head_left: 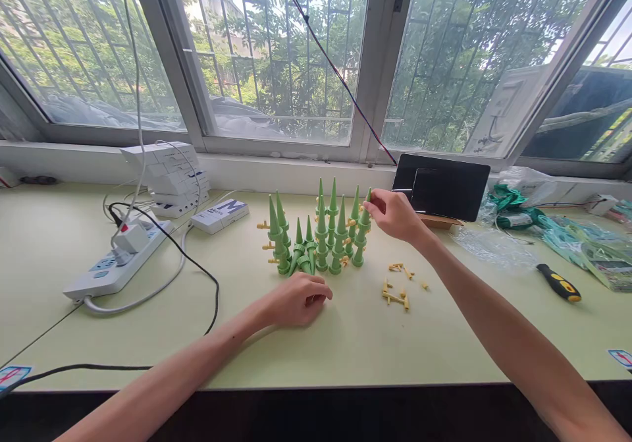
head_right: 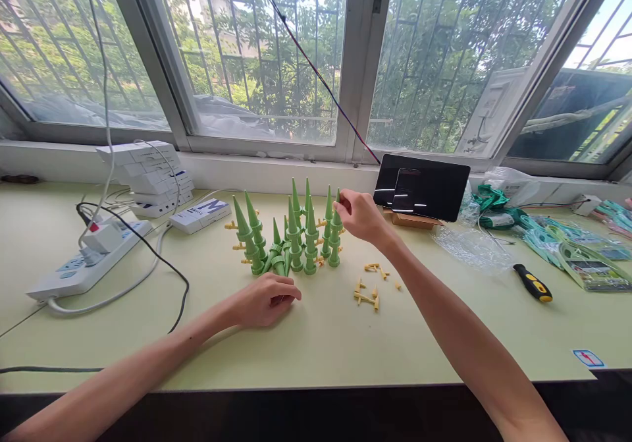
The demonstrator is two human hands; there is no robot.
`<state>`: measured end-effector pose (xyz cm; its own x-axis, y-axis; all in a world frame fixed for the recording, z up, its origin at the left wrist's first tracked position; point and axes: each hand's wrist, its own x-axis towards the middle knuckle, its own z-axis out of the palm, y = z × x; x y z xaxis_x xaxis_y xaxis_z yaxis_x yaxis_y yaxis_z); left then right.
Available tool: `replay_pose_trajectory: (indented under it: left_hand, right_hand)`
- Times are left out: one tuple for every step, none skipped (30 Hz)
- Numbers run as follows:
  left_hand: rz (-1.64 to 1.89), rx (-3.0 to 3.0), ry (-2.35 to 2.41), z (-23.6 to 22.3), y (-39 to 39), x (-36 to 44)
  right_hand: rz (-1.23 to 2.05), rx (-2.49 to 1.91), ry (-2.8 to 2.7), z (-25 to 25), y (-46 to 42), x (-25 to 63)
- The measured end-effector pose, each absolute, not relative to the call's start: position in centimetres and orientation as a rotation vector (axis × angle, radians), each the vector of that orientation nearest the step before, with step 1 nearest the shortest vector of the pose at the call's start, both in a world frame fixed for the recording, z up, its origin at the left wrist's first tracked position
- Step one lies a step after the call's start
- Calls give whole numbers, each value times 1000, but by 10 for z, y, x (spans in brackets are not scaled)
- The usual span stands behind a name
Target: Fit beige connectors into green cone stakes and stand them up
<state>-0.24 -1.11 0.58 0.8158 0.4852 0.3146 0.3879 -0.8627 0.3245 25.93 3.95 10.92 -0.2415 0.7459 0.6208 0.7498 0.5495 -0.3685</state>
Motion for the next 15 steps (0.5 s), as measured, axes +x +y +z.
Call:
replay_pose_trajectory:
  left_hand:
    - [572,2754,674,6,-11,-2]
    - [572,2753,673,6,-11,-3]
    - [574,2751,670,5,-11,-3]
    - [581,2748,667,5,-11,-3]
    - [591,2745,664,5,-11,-3]
    - [600,2743,662,4,-10,-3]
    - [604,2742,661,4,-10,-3]
    - [605,2742,659,3,-10,-4]
    - [604,2743,659,3,-10,-4]
    - [603,2745,659,3,-10,-4]
    - [599,2746,660,3,-9,-4]
    - [595,2748,664,3,-9,-4]
    - [590,2749,668,3,-9,-4]
    - [586,2749,671,3,-9,-4]
    - [583,2749,673,4,-10,-4]
  right_hand:
    - [-4,-1204,-2000,109,39,260]
    - [-2,-1204,-2000,108,39,260]
    - [-1,-1204,-2000,108,39,260]
    - [1,-1205,-2000,107,39,260]
    - [3,-1206,-2000,107,39,260]
    - [6,-1208,-1998,107,38,260]
    - [11,-1212,-1995,107,38,260]
    - [15,-1215,-1991,108,38,260]
    - [20,-1217,-1987,108,38,260]
    - [26,-1219,-1985,109,37,260]
    - [31,-1219,-1983,109,37,260]
    - [34,-1219,-1982,110,37,260]
    - [34,-1219,-1980,110,37,260]
    - [34,-1219,-1978,111,37,261]
    - [35,-1217,-1976,111,37,261]
